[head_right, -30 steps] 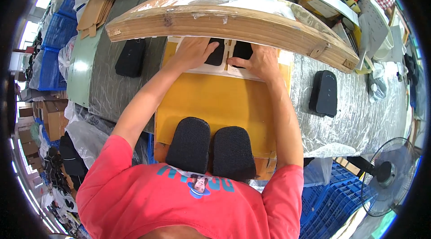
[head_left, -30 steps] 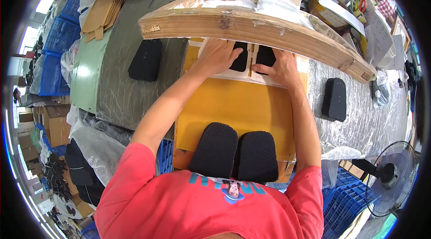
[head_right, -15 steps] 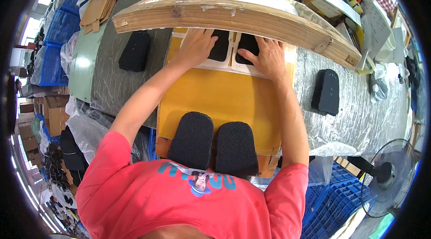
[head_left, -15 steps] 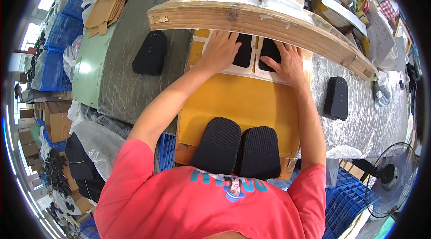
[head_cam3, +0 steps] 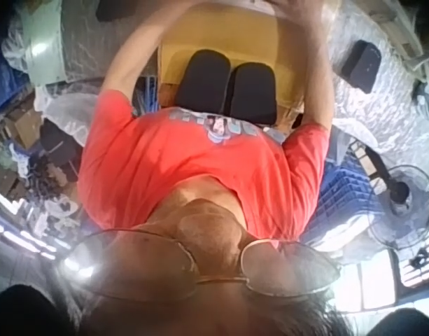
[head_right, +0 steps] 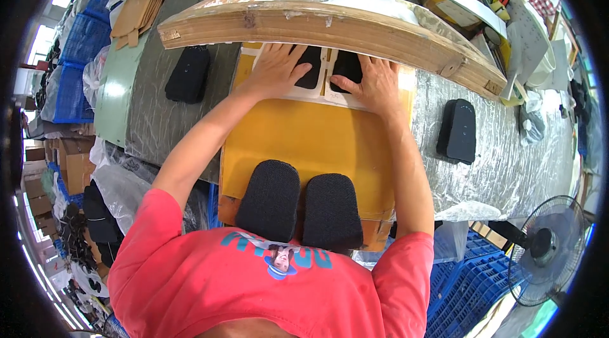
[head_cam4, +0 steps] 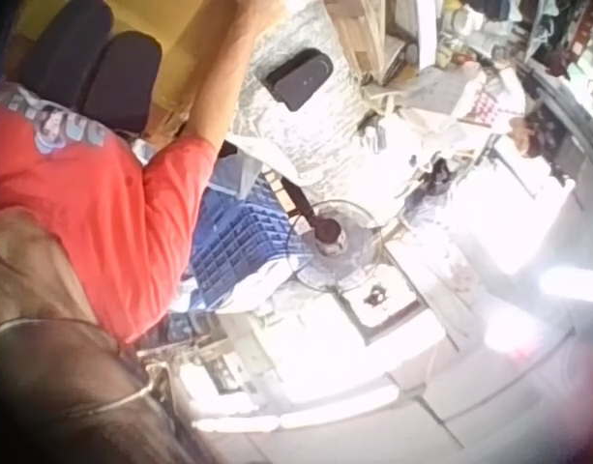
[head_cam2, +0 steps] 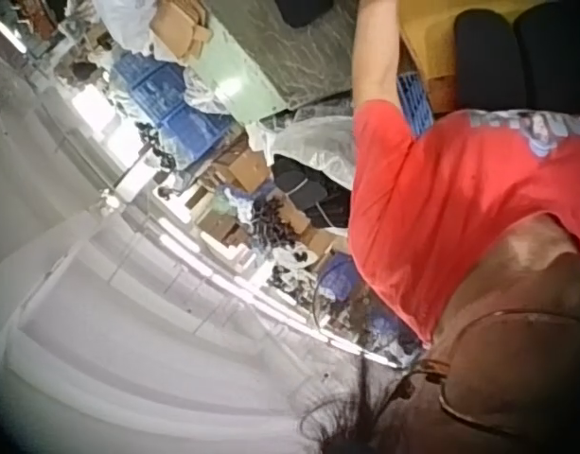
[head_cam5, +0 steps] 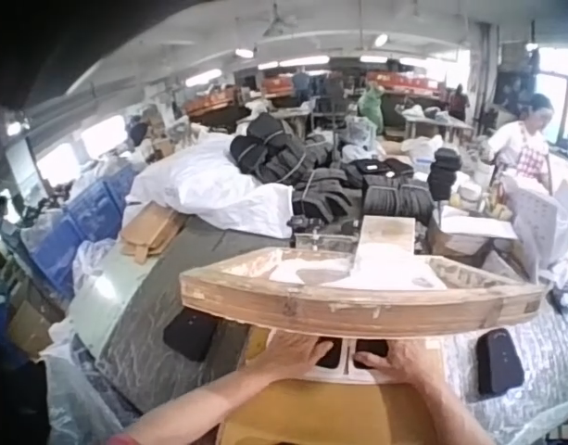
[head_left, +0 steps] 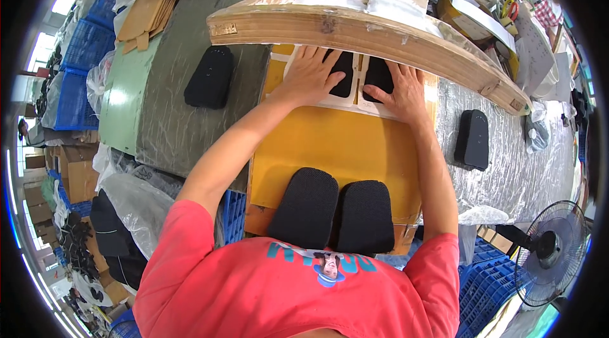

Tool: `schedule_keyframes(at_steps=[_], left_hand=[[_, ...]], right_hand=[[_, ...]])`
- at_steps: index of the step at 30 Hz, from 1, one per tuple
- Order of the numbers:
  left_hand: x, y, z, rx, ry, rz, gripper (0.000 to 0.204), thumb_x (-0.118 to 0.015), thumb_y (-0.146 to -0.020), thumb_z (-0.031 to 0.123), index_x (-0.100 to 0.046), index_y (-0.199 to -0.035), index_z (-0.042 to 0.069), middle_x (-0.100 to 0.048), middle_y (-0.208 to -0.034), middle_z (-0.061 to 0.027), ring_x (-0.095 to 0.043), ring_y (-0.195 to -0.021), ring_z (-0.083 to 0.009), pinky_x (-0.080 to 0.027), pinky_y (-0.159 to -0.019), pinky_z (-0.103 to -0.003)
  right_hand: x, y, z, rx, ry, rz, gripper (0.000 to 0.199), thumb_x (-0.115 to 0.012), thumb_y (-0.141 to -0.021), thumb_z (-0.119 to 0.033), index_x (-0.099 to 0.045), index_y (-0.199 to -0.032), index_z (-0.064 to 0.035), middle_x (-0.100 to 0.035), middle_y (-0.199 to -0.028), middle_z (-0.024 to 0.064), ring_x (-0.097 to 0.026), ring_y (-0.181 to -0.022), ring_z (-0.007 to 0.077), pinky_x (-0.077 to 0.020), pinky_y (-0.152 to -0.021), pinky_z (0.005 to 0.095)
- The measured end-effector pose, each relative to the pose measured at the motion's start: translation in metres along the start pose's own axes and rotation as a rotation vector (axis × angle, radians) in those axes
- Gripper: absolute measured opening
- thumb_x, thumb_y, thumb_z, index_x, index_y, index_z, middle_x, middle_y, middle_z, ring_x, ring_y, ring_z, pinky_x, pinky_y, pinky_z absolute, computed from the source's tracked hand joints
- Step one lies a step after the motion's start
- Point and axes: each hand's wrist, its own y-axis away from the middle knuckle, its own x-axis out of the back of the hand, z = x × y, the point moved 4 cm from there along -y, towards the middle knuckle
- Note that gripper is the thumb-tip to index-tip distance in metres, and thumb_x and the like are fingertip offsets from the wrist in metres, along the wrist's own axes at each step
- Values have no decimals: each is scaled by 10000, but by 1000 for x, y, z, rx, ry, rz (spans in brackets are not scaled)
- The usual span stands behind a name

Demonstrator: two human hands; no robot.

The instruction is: Screen printing white patterns onto black shoe components using a squeegee and stencil.

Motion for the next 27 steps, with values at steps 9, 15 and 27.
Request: schedule_keyframes(at_steps=[9, 15, 27], left_hand=[[12, 9, -20, 60, 183, 127, 481, -507, -966, 335, -479, -1382, 96, -471, -1376, -162, -348, -1323, -355, -235, -1083, -513], [106, 41, -58, 514, 1058, 718, 418, -416, -1047, 277, -454, -1342, -16, -524, -1312, -124, -491, -1216, -208, -355, -1058, -336], [122, 97, -21, 211, 947, 286, 603, -261, -1026, 504, -531, -1260, 19, -301, -1545, -221, -331, -1410, -309, -229, -1136, -425]], right_hand=[[2, 0, -4, -81, -33, 95, 494, -657, -869, -395, -606, -1262, -99, -604, -1259, 110, -483, -1250, 306, -274, -1095, 459], [35, 20, 8, -85, -37, 148, 353, -713, -824, -204, -673, -1157, -95, -639, -1183, 108, -529, -1179, 297, -347, -1041, 426], [138, 16, 122, -444, -178, 340, 249, -608, -919, -92, -665, -1157, -49, -691, -1066, 105, -657, -985, 198, -493, -870, 298]])
